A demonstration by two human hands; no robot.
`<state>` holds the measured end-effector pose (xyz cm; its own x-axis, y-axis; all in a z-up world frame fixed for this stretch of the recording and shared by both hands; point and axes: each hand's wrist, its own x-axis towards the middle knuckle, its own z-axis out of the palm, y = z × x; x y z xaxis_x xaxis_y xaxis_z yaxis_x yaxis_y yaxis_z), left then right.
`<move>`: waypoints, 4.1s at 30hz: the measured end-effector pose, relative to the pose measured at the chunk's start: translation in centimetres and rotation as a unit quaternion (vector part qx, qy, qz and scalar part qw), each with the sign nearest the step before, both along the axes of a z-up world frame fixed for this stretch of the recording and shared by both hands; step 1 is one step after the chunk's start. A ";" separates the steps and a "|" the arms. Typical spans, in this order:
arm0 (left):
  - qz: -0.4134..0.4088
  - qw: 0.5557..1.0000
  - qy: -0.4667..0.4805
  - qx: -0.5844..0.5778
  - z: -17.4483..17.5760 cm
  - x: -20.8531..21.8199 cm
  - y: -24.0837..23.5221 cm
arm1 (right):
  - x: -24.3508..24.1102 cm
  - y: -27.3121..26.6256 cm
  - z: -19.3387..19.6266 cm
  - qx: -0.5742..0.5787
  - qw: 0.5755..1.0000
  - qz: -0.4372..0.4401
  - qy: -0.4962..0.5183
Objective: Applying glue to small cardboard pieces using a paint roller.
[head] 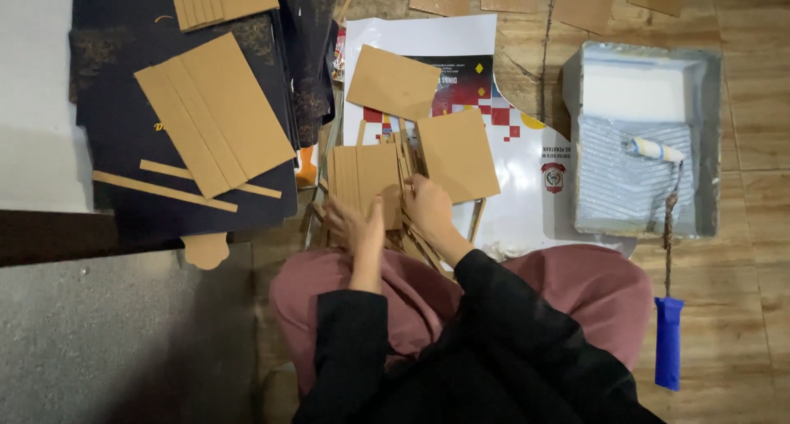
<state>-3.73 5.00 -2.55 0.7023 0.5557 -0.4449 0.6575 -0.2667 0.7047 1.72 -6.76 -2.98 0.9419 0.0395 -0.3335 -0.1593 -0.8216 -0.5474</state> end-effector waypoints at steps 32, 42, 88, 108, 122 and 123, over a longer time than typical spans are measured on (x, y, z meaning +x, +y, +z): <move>-0.090 0.929 -0.358 -0.008 4.6 4.3 -3.4 | 26.7 -2.3 -2.4 -0.279 0.912 0.222 -0.201; -0.114 0.920 -0.373 0.044 2.9 3.5 -3.4 | 18.1 -7.6 8.6 -0.125 0.973 0.130 -0.144; -0.201 0.954 -0.110 -0.194 -3.4 0.8 -6.9 | -15.3 -40.0 3.1 -0.191 0.955 -0.223 0.031; -0.164 0.932 -0.117 -0.302 -3.0 1.3 -6.9 | -7.0 -35.9 9.6 -0.221 0.959 -0.166 0.053; -0.172 0.927 -0.120 -0.311 -2.8 1.2 -6.7 | -11.7 -38.6 9.3 -0.316 0.941 -0.085 0.089; -0.171 0.926 -0.122 -0.315 -3.0 1.2 -6.8 | -12.7 -38.9 9.5 -0.328 0.936 -0.076 0.103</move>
